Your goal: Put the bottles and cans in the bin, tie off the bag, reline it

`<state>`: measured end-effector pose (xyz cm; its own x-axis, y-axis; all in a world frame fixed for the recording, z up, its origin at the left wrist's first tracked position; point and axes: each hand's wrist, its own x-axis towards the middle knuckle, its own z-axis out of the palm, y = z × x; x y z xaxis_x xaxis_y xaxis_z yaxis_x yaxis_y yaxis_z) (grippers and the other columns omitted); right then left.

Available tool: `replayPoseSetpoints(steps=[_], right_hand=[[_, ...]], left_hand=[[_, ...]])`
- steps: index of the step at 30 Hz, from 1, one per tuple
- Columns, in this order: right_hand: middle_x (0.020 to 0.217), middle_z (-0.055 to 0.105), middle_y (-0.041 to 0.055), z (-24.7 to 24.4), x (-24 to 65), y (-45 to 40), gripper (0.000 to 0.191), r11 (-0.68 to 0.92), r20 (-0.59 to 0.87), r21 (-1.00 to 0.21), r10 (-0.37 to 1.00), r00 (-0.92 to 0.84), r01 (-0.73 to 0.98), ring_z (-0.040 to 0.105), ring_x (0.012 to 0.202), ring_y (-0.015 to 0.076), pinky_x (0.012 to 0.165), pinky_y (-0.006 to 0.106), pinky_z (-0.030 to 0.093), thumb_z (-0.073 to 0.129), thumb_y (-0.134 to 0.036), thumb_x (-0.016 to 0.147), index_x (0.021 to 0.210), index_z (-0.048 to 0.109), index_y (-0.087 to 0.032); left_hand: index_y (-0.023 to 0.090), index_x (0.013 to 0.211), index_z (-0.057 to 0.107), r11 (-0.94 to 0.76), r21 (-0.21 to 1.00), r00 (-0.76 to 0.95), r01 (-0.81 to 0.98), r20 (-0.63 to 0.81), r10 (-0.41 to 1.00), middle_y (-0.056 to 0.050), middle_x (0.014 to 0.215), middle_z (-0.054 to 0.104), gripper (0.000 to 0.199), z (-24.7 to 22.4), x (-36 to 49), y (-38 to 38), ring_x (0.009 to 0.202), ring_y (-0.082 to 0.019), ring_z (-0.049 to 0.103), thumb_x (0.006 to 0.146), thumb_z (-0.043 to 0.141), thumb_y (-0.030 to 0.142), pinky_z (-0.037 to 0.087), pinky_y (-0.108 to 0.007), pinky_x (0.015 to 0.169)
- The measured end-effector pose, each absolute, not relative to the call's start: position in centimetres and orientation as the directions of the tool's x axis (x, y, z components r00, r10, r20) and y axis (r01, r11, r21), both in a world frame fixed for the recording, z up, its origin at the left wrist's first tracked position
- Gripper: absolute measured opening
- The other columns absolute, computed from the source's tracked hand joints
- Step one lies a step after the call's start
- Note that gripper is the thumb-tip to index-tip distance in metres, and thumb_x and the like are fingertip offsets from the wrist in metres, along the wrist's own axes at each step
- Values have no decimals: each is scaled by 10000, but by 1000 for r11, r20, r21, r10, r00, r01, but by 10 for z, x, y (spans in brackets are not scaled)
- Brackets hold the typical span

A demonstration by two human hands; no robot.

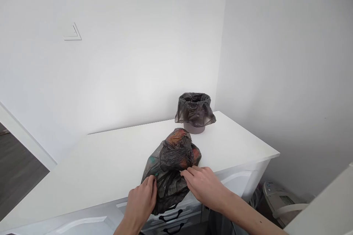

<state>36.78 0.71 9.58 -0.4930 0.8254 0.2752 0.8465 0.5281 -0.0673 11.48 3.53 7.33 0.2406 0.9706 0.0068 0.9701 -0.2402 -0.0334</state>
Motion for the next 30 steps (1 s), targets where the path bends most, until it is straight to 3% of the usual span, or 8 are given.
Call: replayPoseSetpoints(steps=[4, 9, 13, 17, 20, 22, 26, 30], right_hand=[[1027, 731, 59, 87, 371, 6, 324, 505, 320, -82, 830, -457, 859, 686, 931, 225, 611, 321, 314, 462, -111, 1004, 1309, 537, -192], [892, 744, 51, 81, 366, 11, 289, 438, 280, -182, 881, -381, 880, 700, 770, 225, 563, 315, 254, 446, -159, 1014, 1295, 507, -185], [733, 716, -2, 85, 368, 26, 170, 360, 227, -439, 931, -286, 823, 672, 649, 214, 557, 283, 272, 422, -247, 1032, 1183, 496, -224], [715, 714, -42, 89, 374, 45, 109, 306, 225, -723, 952, -208, 619, 626, 553, 177, 564, 267, 366, 394, -310, 1036, 1083, 473, -251], [740, 716, -31, 83, 379, 58, 180, 299, 272, -801, 954, -129, 518, 616, 541, 176, 567, 277, 417, 399, -361, 1029, 1135, 484, -242], [746, 704, -21, 74, 382, 66, 281, 305, 310, -825, 948, -70, 476, 609, 549, 180, 574, 286, 439, 389, -395, 1032, 1233, 482, -221], [719, 649, -11, 47, 386, 82, 399, 303, 379, -820, 923, 64, 487, 588, 608, 191, 625, 301, 463, 373, -452, 1041, 1314, 502, -191], [826, 616, 24, 20, 384, 92, 427, 325, 499, -733, 854, 148, 597, 574, 682, 189, 680, 318, 488, 398, -446, 1042, 1345, 544, -185]], left_hand=[[149, 1235, 534, -99, -124, 98, 987, -17, 995, -130, 1032, 763, 392, 83, 101, 39, 907, -352, 757, 1056, 201, 250, 511, -426, 674], [170, 1314, 497, -153, 10, 153, 988, 41, 987, -128, 1133, 726, 391, 88, 104, 49, 958, -307, 740, 1040, 343, 403, 517, -377, 680], [183, 1284, 550, -280, 49, 270, 959, 157, 950, -149, 1264, 670, 391, 83, 117, 61, 1117, -305, 680, 1027, 407, 441, 525, -395, 839], [170, 1187, 610, -323, 45, 315, 945, 136, 939, -145, 1181, 708, 303, 87, 120, 68, 1061, -316, 684, 1020, 439, 356, 517, -420, 868], [202, 1193, 599, -331, 136, 302, 934, 198, 933, -111, 1118, 728, 316, 106, 108, 63, 937, -291, 703, 1027, 409, 392, 521, -395, 785], [238, 1231, 584, -352, 275, 274, 895, 283, 919, -80, 1104, 731, 357, 128, 92, 57, 885, -257, 704, 1023, 405, 467, 523, -360, 747], [240, 1181, 636, -288, 558, 7, 778, 451, 893, -48, 1034, 747, 486, 185, 53, 49, 874, -231, 702, 931, 504, 635, 544, -321, 763], [235, 1154, 674, -64, 648, -363, 759, 502, 785, -31, 882, 736, 552, 233, 18, 52, 841, -259, 685, 874, 528, 688, 531, -325, 677]])
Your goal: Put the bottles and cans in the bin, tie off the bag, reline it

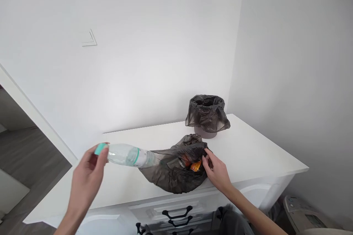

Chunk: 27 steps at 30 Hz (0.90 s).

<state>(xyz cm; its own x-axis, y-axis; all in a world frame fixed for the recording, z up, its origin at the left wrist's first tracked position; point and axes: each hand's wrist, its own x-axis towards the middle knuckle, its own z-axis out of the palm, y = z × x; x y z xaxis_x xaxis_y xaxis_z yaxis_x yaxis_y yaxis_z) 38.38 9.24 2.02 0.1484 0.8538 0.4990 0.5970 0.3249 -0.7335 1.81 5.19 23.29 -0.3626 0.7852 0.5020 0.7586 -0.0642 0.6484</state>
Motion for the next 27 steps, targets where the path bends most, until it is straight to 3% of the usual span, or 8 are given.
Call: replayPoseSetpoints(steps=[3, 7, 10, 20, 23, 25, 27], right_hand=[[981, 559, 68, 5, 380, 97, 450, 380, 579, -681, 802, 144, 626, 605, 859, 210, 757, 339, 533, 417, -430, 1042, 1407, 534, -194], [1133, 456, 97, -7, 376, 101, 483, 397, 605, -663, 783, 142, 635, 574, 1067, 243, 950, 421, 533, 489, -443, 1024, 1450, 507, -216], [1192, 415, 108, -11, 376, 102, 518, 380, 587, -677, 795, 151, 631, 540, 1147, 267, 1007, 472, 515, 505, -462, 1018, 1481, 463, -235], [1217, 426, 117, -10, 374, 106, 505, 353, 571, -678, 805, 160, 645, 534, 1164, 288, 1005, 488, 520, 465, -466, 1027, 1485, 444, -257], [1209, 423, 112, -8, 374, 105, 498, 349, 559, -687, 814, 156, 638, 542, 1145, 280, 990, 472, 529, 467, -467, 1027, 1480, 446, -260], [1194, 421, 108, -7, 373, 104, 500, 345, 545, -700, 824, 155, 626, 548, 1122, 272, 975, 465, 535, 457, -466, 1032, 1486, 434, -258], [1172, 421, 103, -6, 373, 104, 508, 342, 533, -710, 832, 152, 615, 551, 1097, 266, 965, 465, 539, 448, -466, 1036, 1496, 417, -252]], left_hand=[[243, 1136, 671, 38, 615, -439, 788, 517, 735, -34, 872, 711, 527, 245, -2, 67, 845, -267, 664, 872, 534, 678, 517, -338, 672], [211, 1113, 641, 12, 529, -353, 849, 550, 757, -59, 962, 686, 511, 234, -28, 105, 881, -254, 655, 862, 545, 645, 521, -350, 768], [186, 1071, 623, 26, 458, -295, 888, 525, 799, -63, 918, 656, 506, 223, -44, 135, 825, -235, 626, 872, 519, 640, 504, -345, 762], [214, 830, 542, 185, 468, -381, 864, 369, 848, 35, 677, 417, 409, 222, -64, 188, 611, -159, 441, 888, 526, 618, 383, -295, 595], [180, 1030, 588, 214, 477, -413, 852, 364, 835, 26, 727, 452, 503, 224, -64, 185, 641, -183, 488, 848, 571, 649, 416, -315, 609], [155, 1220, 539, 211, 486, -452, 848, 456, 767, -32, 910, 529, 661, 226, -55, 174, 798, -229, 568, 823, 592, 681, 472, -335, 657], [160, 1295, 486, 130, 481, -433, 867, 599, 673, -77, 1092, 516, 692, 226, -37, 156, 938, -246, 573, 840, 595, 670, 513, -352, 721]])
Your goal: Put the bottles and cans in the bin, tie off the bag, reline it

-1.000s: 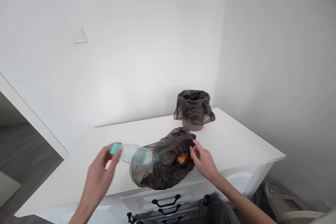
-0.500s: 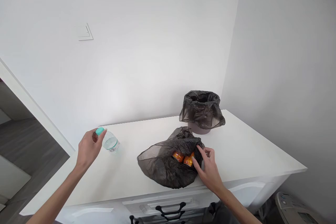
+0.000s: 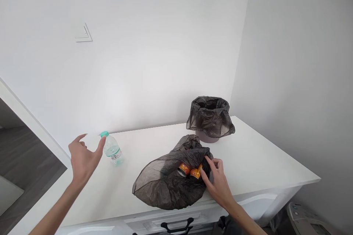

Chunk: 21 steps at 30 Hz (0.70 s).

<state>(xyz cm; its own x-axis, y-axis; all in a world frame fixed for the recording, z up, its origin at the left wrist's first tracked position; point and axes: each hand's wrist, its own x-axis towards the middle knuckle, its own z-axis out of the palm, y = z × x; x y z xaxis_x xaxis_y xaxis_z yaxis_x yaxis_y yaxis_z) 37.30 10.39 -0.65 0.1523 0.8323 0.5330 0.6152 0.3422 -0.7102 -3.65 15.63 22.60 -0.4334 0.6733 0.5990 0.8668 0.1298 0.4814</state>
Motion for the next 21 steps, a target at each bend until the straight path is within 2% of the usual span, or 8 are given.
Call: replayPoseSetpoints(steps=[2, 4, 6, 9, 12, 15, 18, 21], right_hand=[[1154, 422, 99, -5, 373, 103, 515, 345, 528, -714, 837, 145, 609, 551, 1082, 263, 957, 465, 542, 446, -470, 1037, 1499, 408, -247], [1149, 425, 97, -4, 373, 103, 528, 351, 527, -713, 839, 133, 606, 551, 1085, 264, 953, 457, 548, 461, -483, 1030, 1499, 404, -247], [1152, 430, 95, -3, 373, 102, 571, 357, 529, -708, 839, 123, 609, 552, 1107, 272, 965, 453, 550, 509, -511, 1008, 1504, 394, -253], [1169, 431, 95, -1, 374, 101, 709, 372, 536, -693, 839, 95, 618, 555, 1142, 285, 982, 450, 553, 617, -561, 942, 1527, 357, -256], [1184, 436, 100, 0, 375, 100, 820, 396, 543, -674, 838, 56, 624, 567, 1146, 292, 967, 450, 565, 689, -571, 886, 1546, 325, -248], [1194, 454, 102, 1, 376, 101, 846, 408, 540, -669, 841, 29, 622, 586, 1142, 297, 951, 454, 577, 726, -541, 857, 1545, 327, -253], [1202, 468, 106, 3, 377, 102, 829, 403, 531, -672, 847, 26, 621, 599, 1139, 299, 938, 451, 587, 734, -505, 854, 1537, 339, -249], [1200, 478, 105, 2, 376, 102, 774, 410, 533, -669, 846, 15, 620, 608, 1136, 291, 926, 435, 594, 706, -501, 878, 1520, 355, -248]], left_hand=[[186, 1261, 486, -47, 449, -317, 892, 697, 644, -57, 1088, 508, 546, 222, -8, 134, 920, -219, 557, 911, 558, 599, 527, -357, 773], [212, 1164, 524, -267, 407, -88, 874, 672, 735, -18, 930, 538, 358, 212, 30, 114, 822, -203, 549, 974, 502, 515, 521, -364, 784], [239, 1149, 565, -477, 390, 320, 788, 403, 857, -25, 936, 609, 265, 199, 71, 98, 844, -201, 591, 1021, 449, 440, 522, -345, 790], [269, 1173, 615, -619, 359, 631, 698, 98, 769, -51, 1081, 674, 301, 177, 125, 88, 1002, -213, 640, 1052, 356, 361, 512, -345, 890], [248, 1039, 645, -612, 311, 654, 727, -43, 755, -64, 1047, 710, 386, 157, 151, 89, 926, -216, 676, 1057, 265, 311, 510, -334, 816], [235, 969, 651, -510, 196, 537, 838, -127, 834, -90, 950, 736, 406, 143, 148, 94, 833, -235, 707, 1046, 259, 306, 501, -338, 741], [199, 1005, 664, -368, 65, 374, 927, -182, 910, -140, 914, 746, 432, 135, 129, 97, 841, -286, 738, 1033, 246, 304, 510, -367, 719], [153, 1106, 671, -268, -50, 250, 962, -226, 941, -182, 1022, 756, 410, 130, 106, 99, 938, -330, 746, 1009, 308, 316, 530, -405, 769]])
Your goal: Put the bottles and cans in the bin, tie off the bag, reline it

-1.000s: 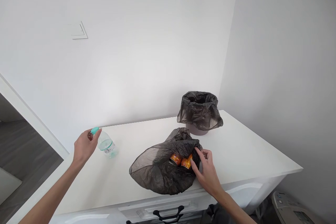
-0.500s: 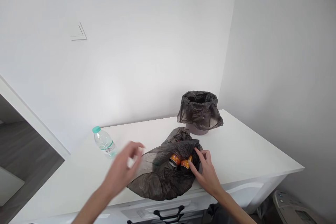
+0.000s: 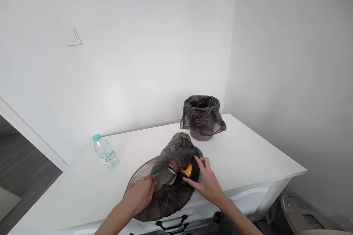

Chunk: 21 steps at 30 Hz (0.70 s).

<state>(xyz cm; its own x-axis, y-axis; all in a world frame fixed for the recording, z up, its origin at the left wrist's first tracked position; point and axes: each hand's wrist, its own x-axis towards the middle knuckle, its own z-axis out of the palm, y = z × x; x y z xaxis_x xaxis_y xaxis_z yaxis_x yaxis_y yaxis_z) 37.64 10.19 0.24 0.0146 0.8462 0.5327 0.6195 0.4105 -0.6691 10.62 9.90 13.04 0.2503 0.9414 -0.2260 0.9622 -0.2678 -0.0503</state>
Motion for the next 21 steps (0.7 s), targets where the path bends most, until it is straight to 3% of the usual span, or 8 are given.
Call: replayPoseSetpoints(steps=[3, 6, 9, 11, 15, 21], right_hand=[[1200, 483, 103, 2, 377, 101, 726, 418, 522, -673, 853, -8, 610, 618, 1121, 277, 919, 414, 597, 675, -500, 903, 1502, 363, -236], [1196, 487, 103, 2, 377, 101, 716, 417, 516, -674, 856, -15, 610, 629, 1100, 276, 892, 409, 606, 670, -508, 904, 1492, 368, -234], [1189, 502, 97, 2, 377, 101, 725, 418, 530, -659, 848, -9, 625, 636, 1098, 279, 869, 402, 613, 680, -515, 890, 1489, 377, -243], [1185, 508, 94, 2, 376, 102, 729, 416, 533, -653, 846, -6, 633, 639, 1096, 278, 869, 402, 613, 685, -511, 884, 1489, 376, -247], [1200, 497, 98, 1, 375, 101, 713, 406, 520, -660, 854, -6, 632, 631, 1105, 274, 897, 405, 605, 682, -497, 891, 1482, 374, -243], [1219, 470, 102, -1, 375, 102, 707, 398, 491, -679, 871, -21, 617, 611, 1128, 270, 937, 409, 591, 657, -502, 916, 1489, 339, -237]], left_hand=[[155, 1080, 701, -222, -103, 198, 970, -202, 959, -188, 1041, 765, 377, 127, 90, 103, 1017, -351, 729, 975, 402, 358, 529, -424, 829], [183, 1105, 709, -191, -85, 179, 978, -134, 975, -150, 949, 783, 409, 124, 88, 112, 952, -329, 741, 985, 396, 417, 529, -409, 806], [192, 1275, 645, -236, -41, 233, 971, -67, 970, -141, 1133, 771, 451, 120, 98, 124, 1036, -313, 730, 986, 426, 460, 530, -386, 826], [177, 1274, 646, -258, -38, 257, 965, -30, 966, -162, 1253, 729, 447, 116, 107, 133, 1128, -322, 700, 977, 467, 459, 520, -390, 882], [118, 1072, 718, -262, -67, 262, 963, -10, 965, -220, 1113, 757, 385, 111, 116, 143, 1078, -361, 710, 982, 484, 409, 505, -430, 904], [151, 1126, 717, -291, -69, 294, 954, 41, 955, -183, 1072, 773, 364, 123, 107, 136, 1013, -332, 737, 1008, 408, 302, 520, -402, 841]])
